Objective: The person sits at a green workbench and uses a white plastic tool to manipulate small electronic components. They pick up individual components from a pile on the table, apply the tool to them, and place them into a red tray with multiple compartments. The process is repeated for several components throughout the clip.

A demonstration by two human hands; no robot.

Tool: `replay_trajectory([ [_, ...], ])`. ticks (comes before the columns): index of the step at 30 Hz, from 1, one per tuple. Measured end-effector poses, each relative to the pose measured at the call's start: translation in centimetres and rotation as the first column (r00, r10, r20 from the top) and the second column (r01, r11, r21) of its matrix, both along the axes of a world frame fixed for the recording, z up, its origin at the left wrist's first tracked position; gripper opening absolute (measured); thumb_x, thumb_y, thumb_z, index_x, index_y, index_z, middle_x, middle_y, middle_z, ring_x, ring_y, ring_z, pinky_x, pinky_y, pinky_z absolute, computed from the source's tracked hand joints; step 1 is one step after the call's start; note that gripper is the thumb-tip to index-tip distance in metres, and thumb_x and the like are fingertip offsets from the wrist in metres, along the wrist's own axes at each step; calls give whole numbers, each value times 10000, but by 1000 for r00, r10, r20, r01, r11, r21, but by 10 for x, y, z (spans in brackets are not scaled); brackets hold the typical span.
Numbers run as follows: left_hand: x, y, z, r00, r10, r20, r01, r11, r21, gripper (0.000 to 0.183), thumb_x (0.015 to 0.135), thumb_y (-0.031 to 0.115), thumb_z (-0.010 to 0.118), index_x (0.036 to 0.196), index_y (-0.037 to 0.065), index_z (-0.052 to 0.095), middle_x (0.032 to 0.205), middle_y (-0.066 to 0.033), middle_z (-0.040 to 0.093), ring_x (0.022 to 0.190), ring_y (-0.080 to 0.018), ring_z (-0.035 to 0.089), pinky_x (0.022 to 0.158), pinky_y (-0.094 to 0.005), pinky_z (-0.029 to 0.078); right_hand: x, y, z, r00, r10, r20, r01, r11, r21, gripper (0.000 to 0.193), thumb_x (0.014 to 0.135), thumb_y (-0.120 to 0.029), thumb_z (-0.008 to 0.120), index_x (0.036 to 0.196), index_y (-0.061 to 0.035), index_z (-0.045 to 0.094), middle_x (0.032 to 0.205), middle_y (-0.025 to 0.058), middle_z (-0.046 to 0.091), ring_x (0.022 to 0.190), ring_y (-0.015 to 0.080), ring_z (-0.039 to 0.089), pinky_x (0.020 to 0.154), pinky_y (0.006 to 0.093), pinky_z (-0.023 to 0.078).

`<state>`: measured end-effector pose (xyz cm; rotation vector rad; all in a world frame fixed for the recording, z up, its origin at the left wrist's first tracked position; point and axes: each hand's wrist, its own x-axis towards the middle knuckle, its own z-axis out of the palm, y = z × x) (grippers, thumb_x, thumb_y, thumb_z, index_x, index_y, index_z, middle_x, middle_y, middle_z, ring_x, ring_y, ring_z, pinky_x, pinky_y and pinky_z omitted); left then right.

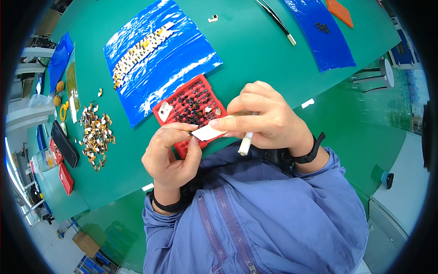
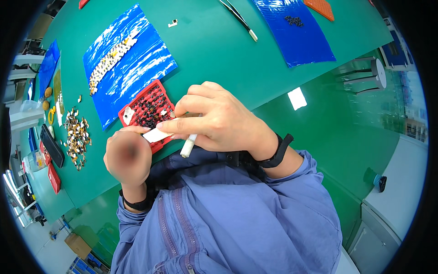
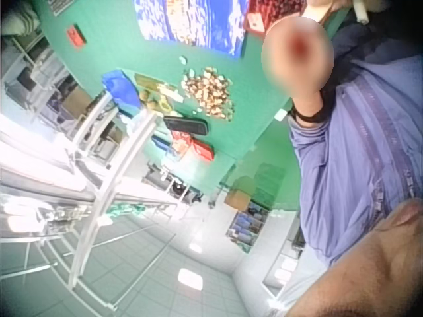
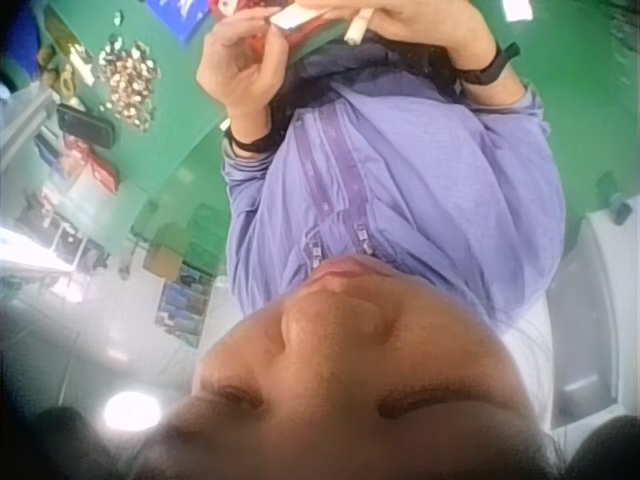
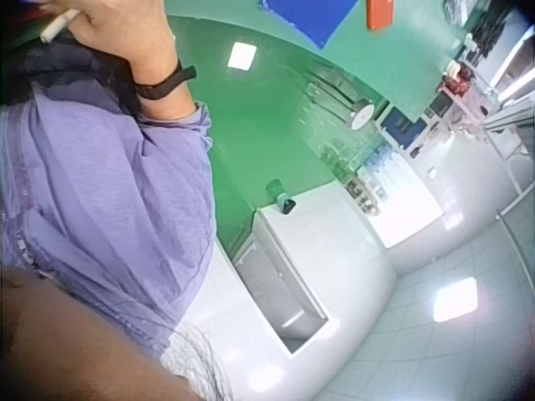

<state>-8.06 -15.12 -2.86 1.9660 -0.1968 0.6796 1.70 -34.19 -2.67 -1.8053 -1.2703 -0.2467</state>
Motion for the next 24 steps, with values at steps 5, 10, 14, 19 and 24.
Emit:
replay_trajectory([
  [5,0,-1,0,1000,-6,7,6,1000,-4,224,644,-145,626,802,-7,546,718,-93,611,713,-233,668,599,-277,512,0,-1,0,1000,-22,20,23,999,-42,245,720,-202,707,963,-223,703,754,-45,553,671,141,504,611,289,360],
  [10,0,-2,1,1000,-14,15,14,1000,8,223,646,-144,628,800,-8,542,699,-81,596,701,-230,665,582,-271,508,0,-1,-1,996,-53,68,56,997,-44,247,727,-178,692,966,-239,703,769,-51,559,686,140,503,623,296,362],
  [14,0,-1,1,999,-32,15,32,999,-4,233,645,-151,625,808,-12,534,709,-85,593,701,-227,658,580,-271,507,-1,0,-2,994,-74,83,76,997,-27,250,727,-173,688,965,-246,704,774,-55,562,691,140,505,626,294,365],
  [19,0,0,2,999,-49,20,49,999,-2,240,650,-158,618,822,-21,523,730,-100,593,700,-223,646,580,-270,506,0,1,-3,995,-79,65,78,997,12,280,681,-170,720,957,-214,717,764,-40,558,662,145,483,603,286,361],
  [24,-1,0,3,999,-53,11,53,998,-39,240,657,-167,607,829,-25,519,735,-113,594,700,-221,643,585,-261,502,0,-1,-3,998,-46,31,45,999,23,288,665,-177,737,951,-200,717,744,-37,550,634,142,475,580,283,356],
])
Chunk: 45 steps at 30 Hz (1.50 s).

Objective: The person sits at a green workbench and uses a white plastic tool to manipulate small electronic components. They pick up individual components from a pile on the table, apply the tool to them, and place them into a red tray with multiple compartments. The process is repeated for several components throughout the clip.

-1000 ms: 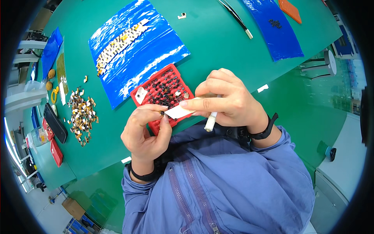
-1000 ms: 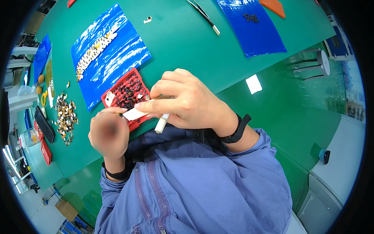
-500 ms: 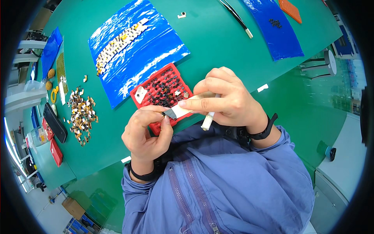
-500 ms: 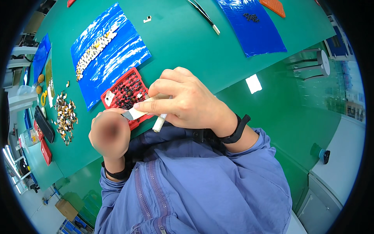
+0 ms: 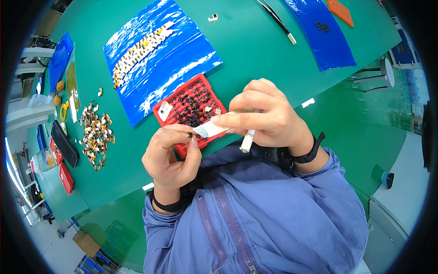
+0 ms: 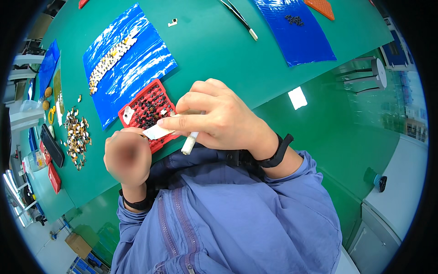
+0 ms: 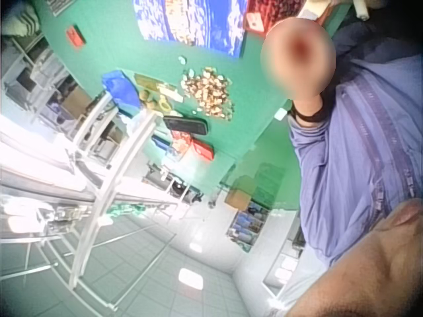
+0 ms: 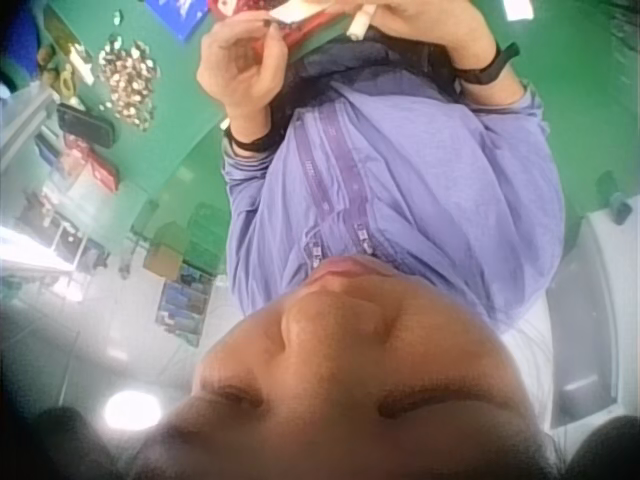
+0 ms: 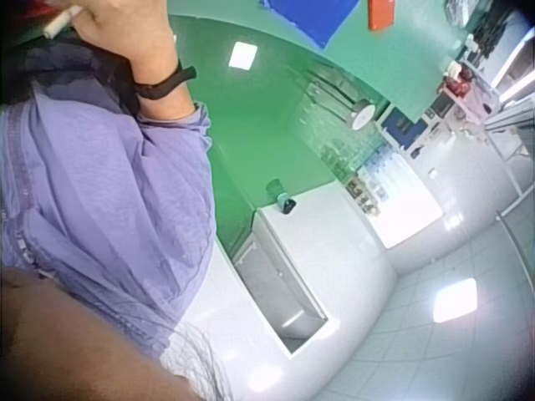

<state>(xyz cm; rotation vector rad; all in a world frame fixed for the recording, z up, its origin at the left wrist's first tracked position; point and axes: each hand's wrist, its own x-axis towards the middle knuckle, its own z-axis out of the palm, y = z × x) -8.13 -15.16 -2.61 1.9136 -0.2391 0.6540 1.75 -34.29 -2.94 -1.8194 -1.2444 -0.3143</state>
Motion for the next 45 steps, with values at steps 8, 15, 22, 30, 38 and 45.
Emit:
replay_trajectory([
  [8,0,0,-2,1000,7,10,-7,1000,10,238,654,-154,610,829,-17,525,742,-115,606,708,-230,651,600,-280,503,-1,0,0,999,45,-20,-45,999,-6,228,718,-209,715,946,-225,705,736,-48,546,649,135,500,591,280,363],
  [15,1,-1,-3,999,35,7,-36,996,87,264,630,-132,637,831,4,536,727,-112,616,706,-233,656,611,-287,505,-1,-1,3,998,58,-31,-59,997,-43,223,723,-207,714,946,-216,702,724,-44,529,644,135,498,586,280,357],
  [22,2,-1,-3,999,30,29,-32,996,81,263,639,-131,642,837,0,529,732,-117,619,696,-228,648,605,-285,501,-1,1,2,997,70,-29,-68,997,43,321,654,-176,747,972,-156,713,718,-15,537,583,147,456,551,294,325],
  [30,1,-1,-1,1000,24,18,-25,999,43,250,652,-148,627,833,-11,521,749,-131,620,706,-222,644,608,-277,498,0,0,0,994,95,-50,-91,994,64,316,652,-177,752,963,-133,714,708,-7,536,555,149,443,529,300,310],
  [38,-4,-1,-3,999,-21,-28,18,995,-97,269,691,-177,608,886,-20,509,802,-139,614,809,-255,663,668,-277,508,1,0,-1,993,109,-48,-106,993,54,321,645,-168,754,962,-136,717,709,-10,530,555,143,444,528,297,310],
  [45,-1,1,-1,998,-47,36,52,990,-128,300,699,-193,584,917,-10,489,813,-134,579,832,-306,660,718,-346,540,-1,-2,0,994,81,-73,-81,997,0,276,674,-178,737,948,-181,702,721,-28,519,620,143,499,565,291,354],
])
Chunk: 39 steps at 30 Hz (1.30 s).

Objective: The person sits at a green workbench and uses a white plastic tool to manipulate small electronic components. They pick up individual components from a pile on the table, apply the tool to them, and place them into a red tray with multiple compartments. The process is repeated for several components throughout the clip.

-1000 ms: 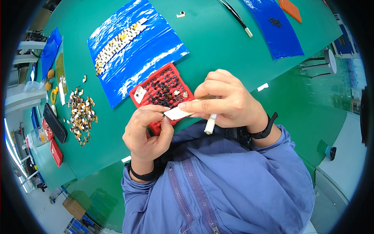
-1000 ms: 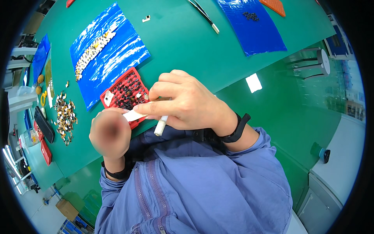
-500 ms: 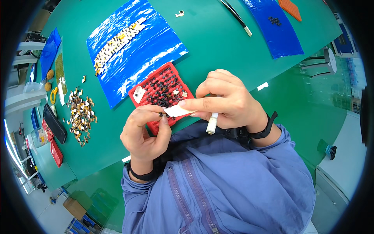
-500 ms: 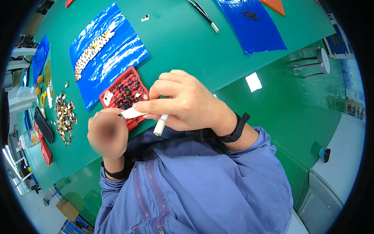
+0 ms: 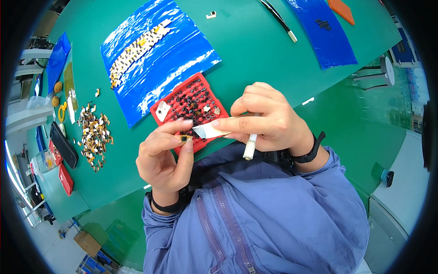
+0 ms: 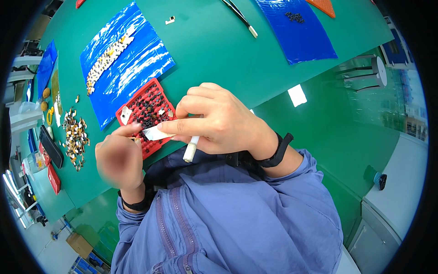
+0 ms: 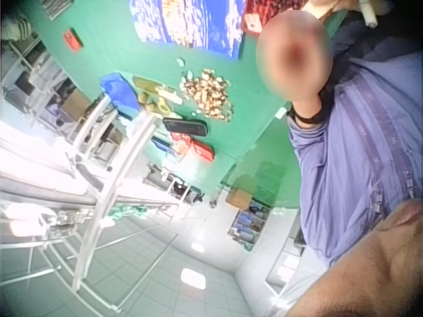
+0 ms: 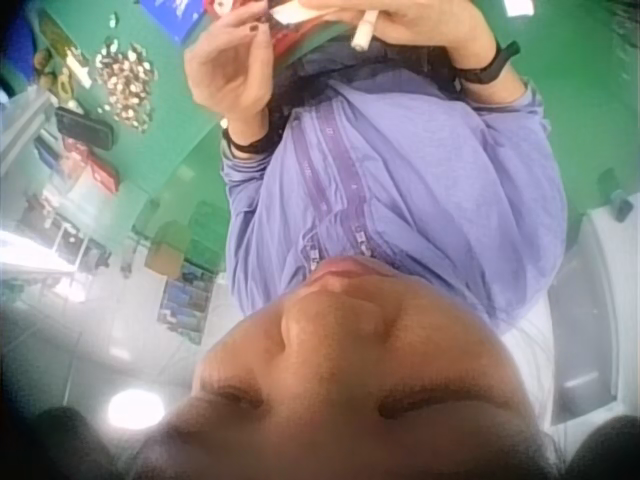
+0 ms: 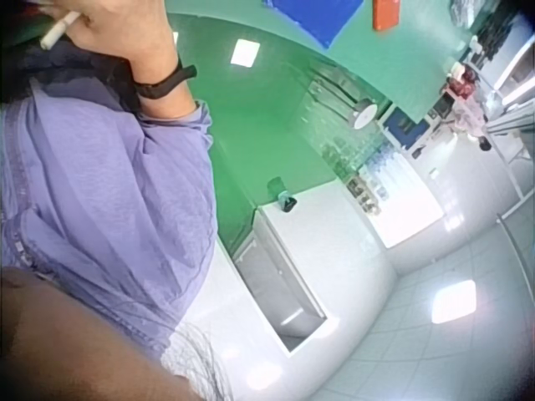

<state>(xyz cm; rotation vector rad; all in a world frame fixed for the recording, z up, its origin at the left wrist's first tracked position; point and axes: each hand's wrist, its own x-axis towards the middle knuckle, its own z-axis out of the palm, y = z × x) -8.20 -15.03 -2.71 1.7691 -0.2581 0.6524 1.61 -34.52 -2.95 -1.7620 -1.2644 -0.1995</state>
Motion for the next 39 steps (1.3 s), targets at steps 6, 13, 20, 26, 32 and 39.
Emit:
replay_trajectory([
  [6,-5,2,8,996,-62,-67,52,988,-147,297,699,-200,570,907,-10,475,810,-118,538,816,-315,661,738,-379,543,3,-1,4,1000,7,22,-8,999,47,291,652,-141,736,941,-139,703,688,-14,516,563,144,476,530,290,346],
  [13,-1,4,11,991,-104,-79,87,978,-191,278,690,-193,579,888,-21,489,715,-112,551,742,-303,672,609,-338,551,4,-2,3,1000,8,2,-8,995,100,289,627,-111,734,915,-86,720,632,-6,513,484,131,431,451,272,313],
  [20,-2,6,12,982,-143,-126,111,967,-230,287,682,-186,581,900,-26,486,690,-112,548,719,-323,675,573,-344,548,6,-2,0,996,-80,-30,83,992,94,294,648,-79,716,939,-39,706,648,6,531,487,140,441,465,273,320],
  [26,1,9,13,957,-253,-141,184,907,-378,294,697,-177,564,931,-30,465,748,-141,573,731,-321,672,573,-333,547,3,3,0,941,-340,6,338,936,95,319,738,-42,672,1050,21,656,755,60,562,575,162,470,507,288,365],
  [32,-4,10,14,951,-249,-182,161,903,-398,330,730,-178,545,996,-24,425,767,-130,546,782,-291,663,655,-334,535,1,6,0,883,-469,-6,469,883,11,390,770,15,634,1157,40,593,908,103,549,729,188,516,646,285,435],
  [39,-6,12,15,946,-273,-174,170,876,-451,298,753,-167,533,994,-27,430,798,-115,534,801,-271,658,697,-324,521,2,11,1,817,-568,-96,566,823,-48,445,816,28,579,1256,27,513,969,131,521,790,213,523,705,302,444],
])
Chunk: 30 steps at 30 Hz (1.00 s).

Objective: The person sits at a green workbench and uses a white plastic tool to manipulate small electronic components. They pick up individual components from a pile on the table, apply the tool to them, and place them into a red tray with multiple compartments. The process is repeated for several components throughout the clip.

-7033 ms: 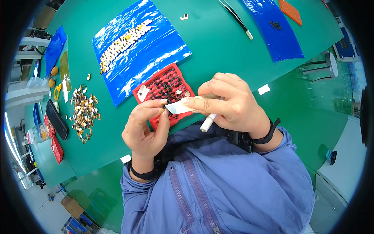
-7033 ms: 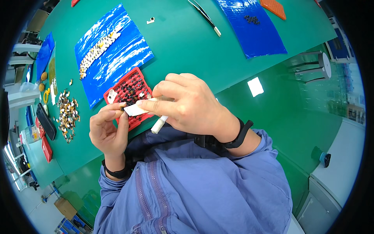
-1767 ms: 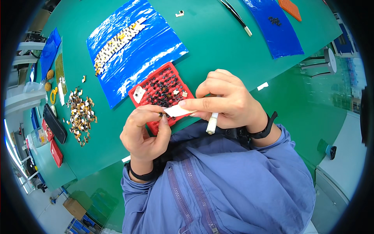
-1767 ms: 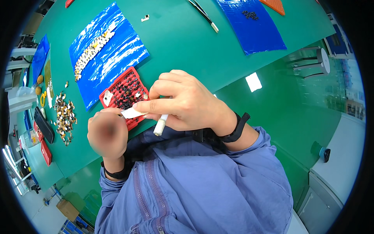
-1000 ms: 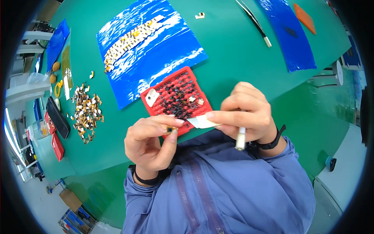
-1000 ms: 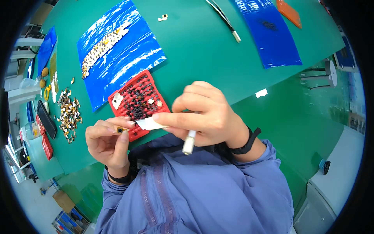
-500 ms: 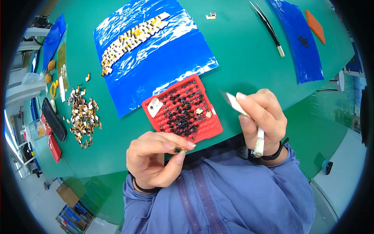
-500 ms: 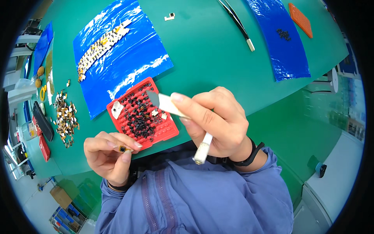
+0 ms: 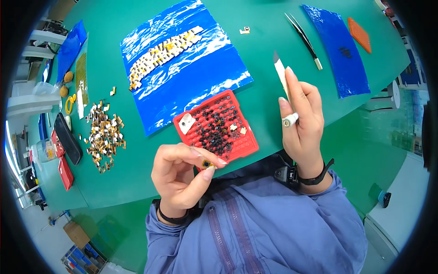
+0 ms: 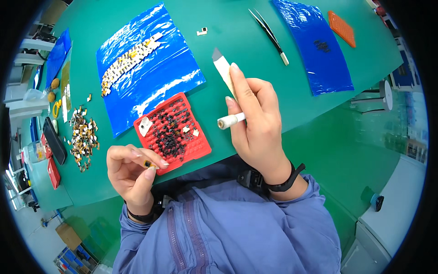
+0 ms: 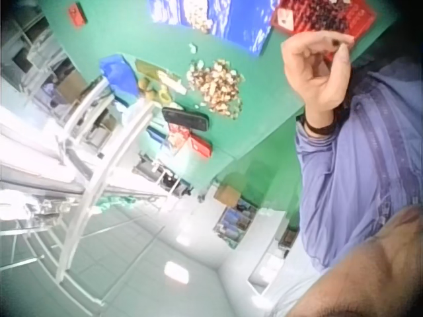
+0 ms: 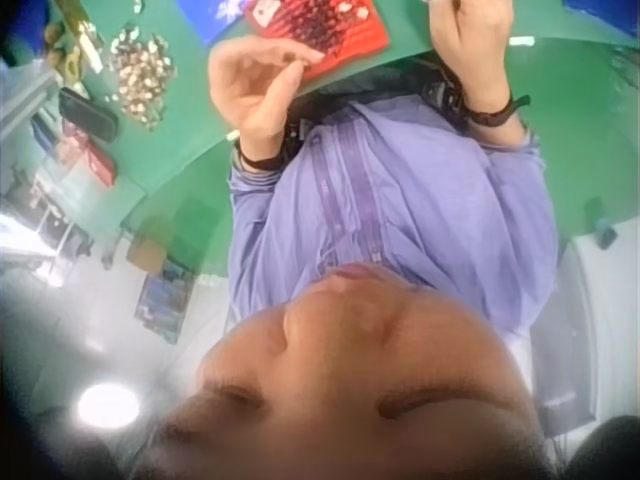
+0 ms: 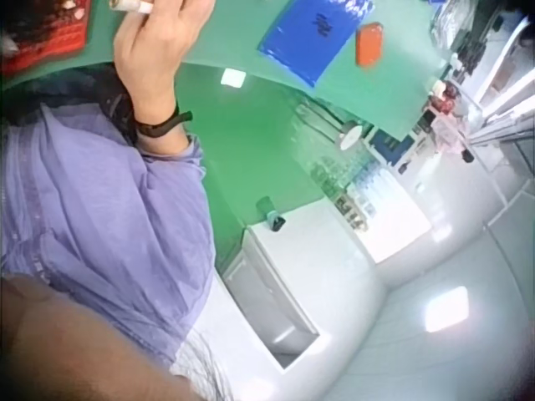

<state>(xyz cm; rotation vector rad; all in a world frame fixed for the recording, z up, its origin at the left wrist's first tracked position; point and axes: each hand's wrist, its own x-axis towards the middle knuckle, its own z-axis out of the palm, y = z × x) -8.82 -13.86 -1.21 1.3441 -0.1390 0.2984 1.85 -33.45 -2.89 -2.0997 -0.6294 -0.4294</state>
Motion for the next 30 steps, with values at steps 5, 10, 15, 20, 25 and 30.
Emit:
replay_trajectory([
  [5,-1,2,4,996,-62,-60,54,990,-131,296,755,-163,538,1002,-31,442,846,-120,554,810,-244,654,712,-313,519,8,-10,-3,992,-88,85,99,987,-130,432,812,27,581,1240,-11,542,995,136,519,807,227,523,707,315,444],
  [10,-4,3,2,990,-57,-125,47,996,-81,302,759,-171,555,1013,-44,453,866,-118,564,829,-221,650,716,-299,528,3,-19,8,977,-96,190,116,989,-92,403,772,44,602,1168,-28,600,1002,129,525,833,237,541,680,288,449],
  [15,-5,-6,4,979,18,-205,-4,998,67,330,758,-157,604,1038,-43,472,834,-113,629,789,-171,640,694,-257,525,-23,0,34,892,444,86,-448,893,40,343,713,-116,729,1045,-60,658,793,53,615,652,198,596,549,305,470],
  [20,-10,-5,-9,979,81,-185,-52,986,157,325,746,-156,622,1022,-38,497,834,-103,637,746,-110,616,653,-206,483,-32,24,21,862,480,162,-500,857,124,215,741,-173,713,895,-48,630,790,54,583,673,211,589,548,312,462],
  [25,-9,-5,-11,984,31,-175,14,968,249,350,732,-164,625,1036,-47,495,844,-103,636,810,-126,627,693,-224,496,-31,22,17,861,486,150,-502,859,99,193,737,-131,714,877,-27,630,806,74,600,678,210,605,555,300,481],
  [30,-2,-14,-7,996,88,-25,-77,952,297,356,713,-164,639,1024,-41,517,926,-119,606,832,-159,630,727,-236,497,-26,18,25,904,370,215,-399,910,110,198,693,-69,722,871,-40,641,780,56,631,619,200,601,534,293,482],
])
